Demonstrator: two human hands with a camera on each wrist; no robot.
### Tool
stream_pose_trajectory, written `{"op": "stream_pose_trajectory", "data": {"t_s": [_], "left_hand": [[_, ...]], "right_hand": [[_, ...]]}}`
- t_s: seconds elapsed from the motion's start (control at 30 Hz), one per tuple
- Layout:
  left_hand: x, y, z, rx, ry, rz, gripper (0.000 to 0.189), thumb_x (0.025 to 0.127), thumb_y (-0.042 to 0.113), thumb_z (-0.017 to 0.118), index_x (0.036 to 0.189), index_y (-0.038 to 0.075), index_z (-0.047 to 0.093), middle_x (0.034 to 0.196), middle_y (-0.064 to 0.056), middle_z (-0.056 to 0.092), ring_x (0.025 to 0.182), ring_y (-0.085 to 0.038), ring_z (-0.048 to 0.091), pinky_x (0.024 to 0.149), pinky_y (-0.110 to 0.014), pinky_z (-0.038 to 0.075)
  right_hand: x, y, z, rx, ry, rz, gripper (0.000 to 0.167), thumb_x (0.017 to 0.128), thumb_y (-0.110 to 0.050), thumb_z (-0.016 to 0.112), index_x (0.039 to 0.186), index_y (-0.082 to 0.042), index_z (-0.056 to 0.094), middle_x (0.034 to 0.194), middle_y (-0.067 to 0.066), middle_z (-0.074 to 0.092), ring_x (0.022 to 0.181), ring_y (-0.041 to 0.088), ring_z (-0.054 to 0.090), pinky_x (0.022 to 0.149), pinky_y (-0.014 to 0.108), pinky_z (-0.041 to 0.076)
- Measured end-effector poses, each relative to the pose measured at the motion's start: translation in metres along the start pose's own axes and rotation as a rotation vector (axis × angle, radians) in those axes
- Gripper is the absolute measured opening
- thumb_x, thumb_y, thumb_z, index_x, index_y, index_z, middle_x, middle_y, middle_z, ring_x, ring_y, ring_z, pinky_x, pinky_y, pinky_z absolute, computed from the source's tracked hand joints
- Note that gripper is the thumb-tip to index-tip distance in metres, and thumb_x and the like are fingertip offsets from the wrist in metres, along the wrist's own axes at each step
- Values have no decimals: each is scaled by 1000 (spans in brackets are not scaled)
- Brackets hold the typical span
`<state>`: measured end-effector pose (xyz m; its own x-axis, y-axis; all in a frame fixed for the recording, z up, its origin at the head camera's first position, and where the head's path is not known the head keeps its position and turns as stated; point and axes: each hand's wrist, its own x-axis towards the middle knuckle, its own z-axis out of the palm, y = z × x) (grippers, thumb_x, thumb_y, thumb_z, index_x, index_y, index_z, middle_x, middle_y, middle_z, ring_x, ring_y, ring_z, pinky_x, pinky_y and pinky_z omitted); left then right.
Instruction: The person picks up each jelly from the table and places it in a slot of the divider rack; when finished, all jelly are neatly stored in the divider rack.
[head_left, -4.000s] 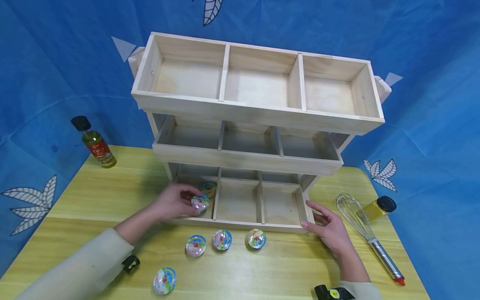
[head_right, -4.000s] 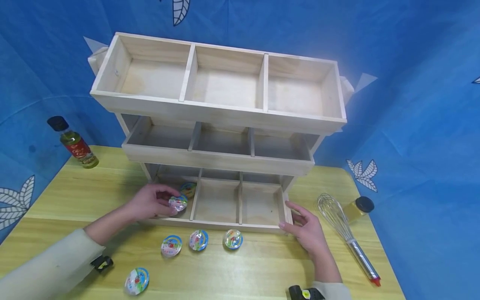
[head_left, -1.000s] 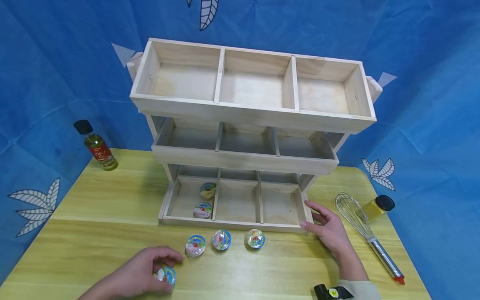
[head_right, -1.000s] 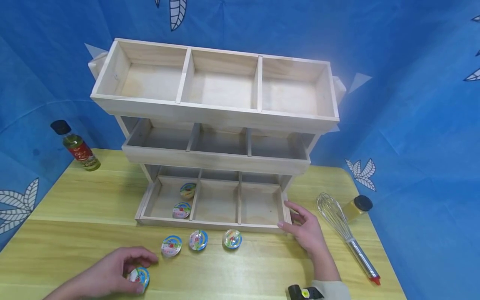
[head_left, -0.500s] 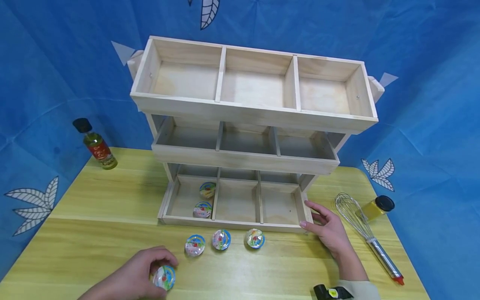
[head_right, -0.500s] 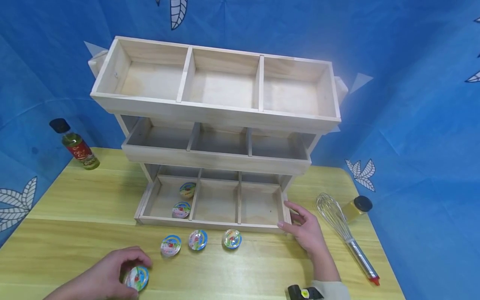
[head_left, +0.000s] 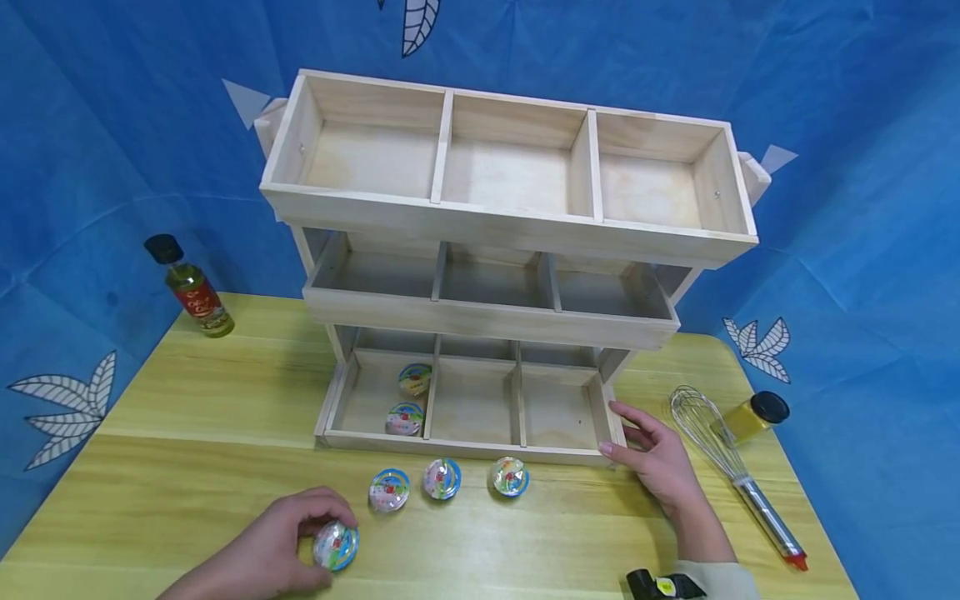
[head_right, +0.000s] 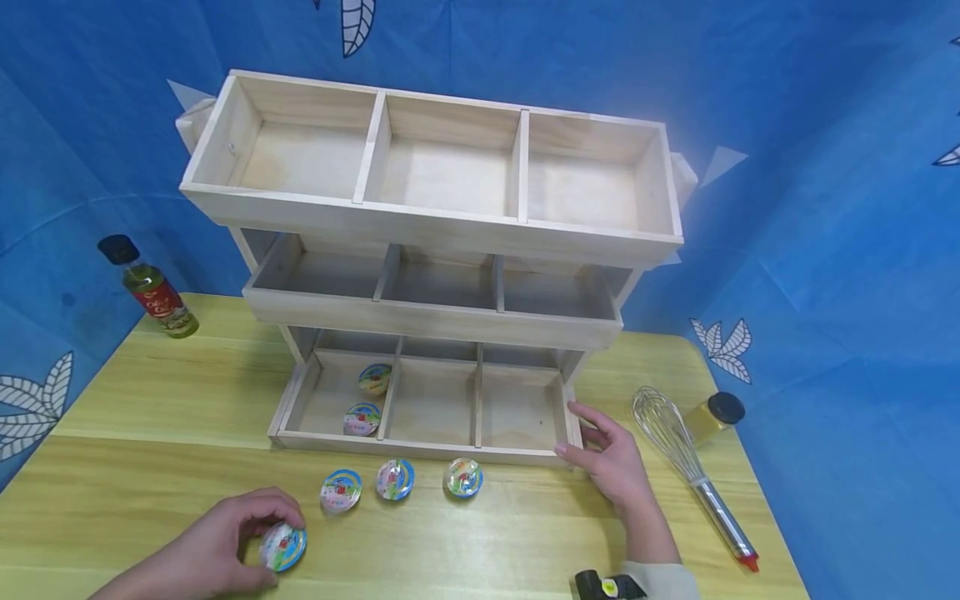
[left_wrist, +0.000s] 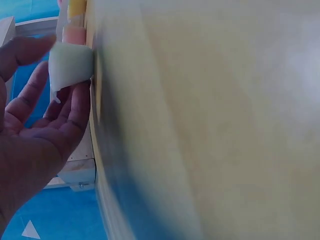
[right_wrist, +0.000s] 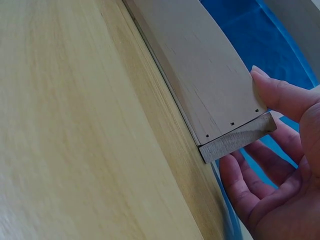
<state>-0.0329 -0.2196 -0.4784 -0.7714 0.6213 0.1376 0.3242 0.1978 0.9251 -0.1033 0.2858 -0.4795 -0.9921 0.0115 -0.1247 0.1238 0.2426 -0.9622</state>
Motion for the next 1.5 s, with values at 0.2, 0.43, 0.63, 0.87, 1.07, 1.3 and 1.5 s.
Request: {"op": "stream_pose_trajectory", "data": {"t_s": [0.2,0.43,0.63,0.87,1.07,1.3,1.5], "left_hand": [[-4,0,4,150,68,-69,51,72,18,91,114,12,64,108,2,61,88,-10,57,68,-26,53],[-6,1,7,150,103,-65,49,72,8,89,115,10,65,108,2,60,89,-9,58,71,-26,55],[-5,-1,10,136,228,-100,48,72,8,90,113,8,67,101,1,62,80,-11,61,65,-27,56],[-6,1,14,134,400,-217,44,68,14,93,104,11,68,101,-4,61,68,-8,57,54,-25,54],[-6,1,16,141,433,-236,54,64,4,93,110,7,65,99,-3,64,76,-12,61,61,-26,56],[-5,-1,14,116,430,-252,49,65,10,94,107,9,67,103,-4,62,77,-12,61,63,-26,56],[-8,-2,10,21,352,-186,55,64,0,91,112,2,65,104,-11,60,74,-16,63,61,-28,58]], "right_hand": [[0,0,0,-8,-3,8,71,83,-7,82,146,-5,49,148,20,45,127,38,50,84,27,55],[-1,-1,1,3,-8,7,71,84,-6,81,146,-4,49,148,20,44,127,39,50,83,28,55],[-1,-2,-1,-9,-4,-2,71,84,-6,81,147,-4,48,149,21,43,127,38,50,83,27,55],[-1,-1,-1,-8,-5,2,71,84,-7,81,147,-4,48,149,19,43,125,32,52,84,27,55],[-1,-1,0,-6,-9,-1,71,85,-7,81,147,-4,48,150,19,42,126,34,51,84,27,55],[-1,-1,0,-5,-10,-3,70,85,-8,80,147,-3,47,150,19,42,126,35,50,84,26,55],[-1,0,0,-6,-11,-20,70,85,-7,80,146,-2,47,148,20,43,121,26,55,84,27,55]]}}
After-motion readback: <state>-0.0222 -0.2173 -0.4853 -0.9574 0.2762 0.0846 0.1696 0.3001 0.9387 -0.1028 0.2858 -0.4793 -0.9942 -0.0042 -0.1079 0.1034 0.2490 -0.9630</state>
